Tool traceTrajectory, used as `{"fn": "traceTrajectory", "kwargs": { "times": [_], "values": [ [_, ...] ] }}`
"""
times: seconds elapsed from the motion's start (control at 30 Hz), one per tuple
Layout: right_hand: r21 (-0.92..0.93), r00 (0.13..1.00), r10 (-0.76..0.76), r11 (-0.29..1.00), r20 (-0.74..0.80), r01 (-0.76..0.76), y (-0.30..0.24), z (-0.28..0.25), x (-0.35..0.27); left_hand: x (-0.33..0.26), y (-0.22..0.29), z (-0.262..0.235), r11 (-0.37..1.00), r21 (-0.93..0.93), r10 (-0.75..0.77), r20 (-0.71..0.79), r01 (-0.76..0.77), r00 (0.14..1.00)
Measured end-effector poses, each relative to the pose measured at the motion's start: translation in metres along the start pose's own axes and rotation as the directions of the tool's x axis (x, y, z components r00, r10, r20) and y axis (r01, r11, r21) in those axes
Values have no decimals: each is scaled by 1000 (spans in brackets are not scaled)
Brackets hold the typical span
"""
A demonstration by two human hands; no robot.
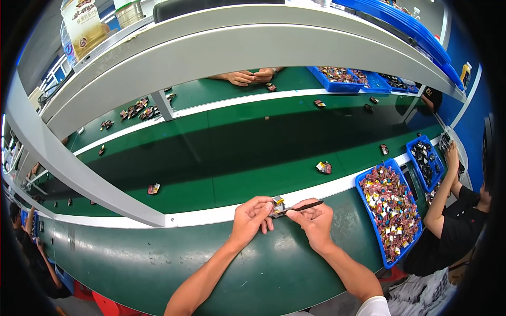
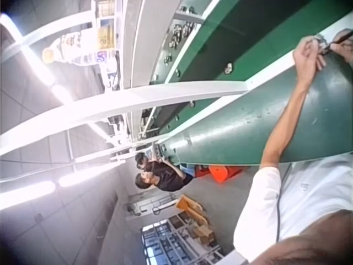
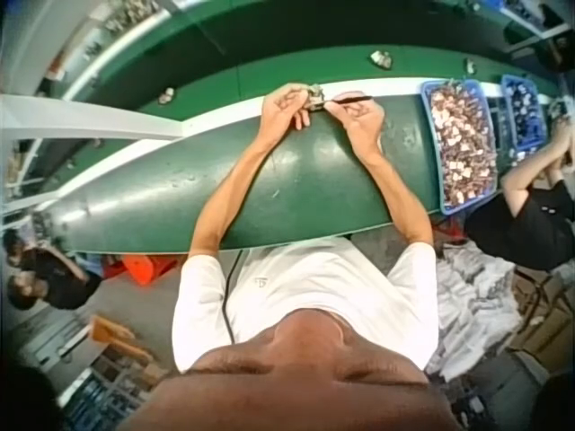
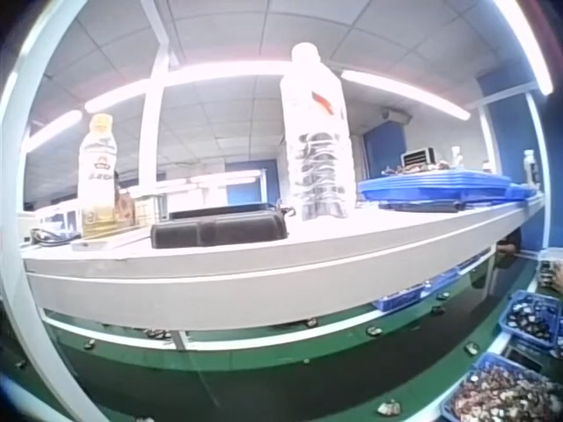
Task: Assembling or inspecting small electronic or mechanical components on a factory production line using tweezers.
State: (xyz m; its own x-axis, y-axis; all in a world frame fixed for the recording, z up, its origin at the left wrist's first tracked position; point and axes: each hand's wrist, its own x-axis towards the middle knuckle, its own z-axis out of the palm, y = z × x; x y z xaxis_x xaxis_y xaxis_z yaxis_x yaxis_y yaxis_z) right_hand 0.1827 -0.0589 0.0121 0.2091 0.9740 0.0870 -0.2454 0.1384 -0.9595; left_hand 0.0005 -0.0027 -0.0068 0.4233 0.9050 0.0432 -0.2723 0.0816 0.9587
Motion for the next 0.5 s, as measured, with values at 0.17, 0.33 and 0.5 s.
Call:
{"fn": "traceTrajectory", "kwargs": {
  "times": [0.17,0.33,0.5],
  "values": [
    [-43,1000,-13,999,-6,13,5,-3,0,0,1,1,999,-22,-28,2,28,1000],
    [-136,998,-66,989,-4,65,8,-3,-1,0,1,1,999,-29,-30,6,30,1000],
    [-211,994,-113,971,-1,111,6,-2,-2,-1,2,2,999,-32,-27,8,27,1000]
  ]
}}
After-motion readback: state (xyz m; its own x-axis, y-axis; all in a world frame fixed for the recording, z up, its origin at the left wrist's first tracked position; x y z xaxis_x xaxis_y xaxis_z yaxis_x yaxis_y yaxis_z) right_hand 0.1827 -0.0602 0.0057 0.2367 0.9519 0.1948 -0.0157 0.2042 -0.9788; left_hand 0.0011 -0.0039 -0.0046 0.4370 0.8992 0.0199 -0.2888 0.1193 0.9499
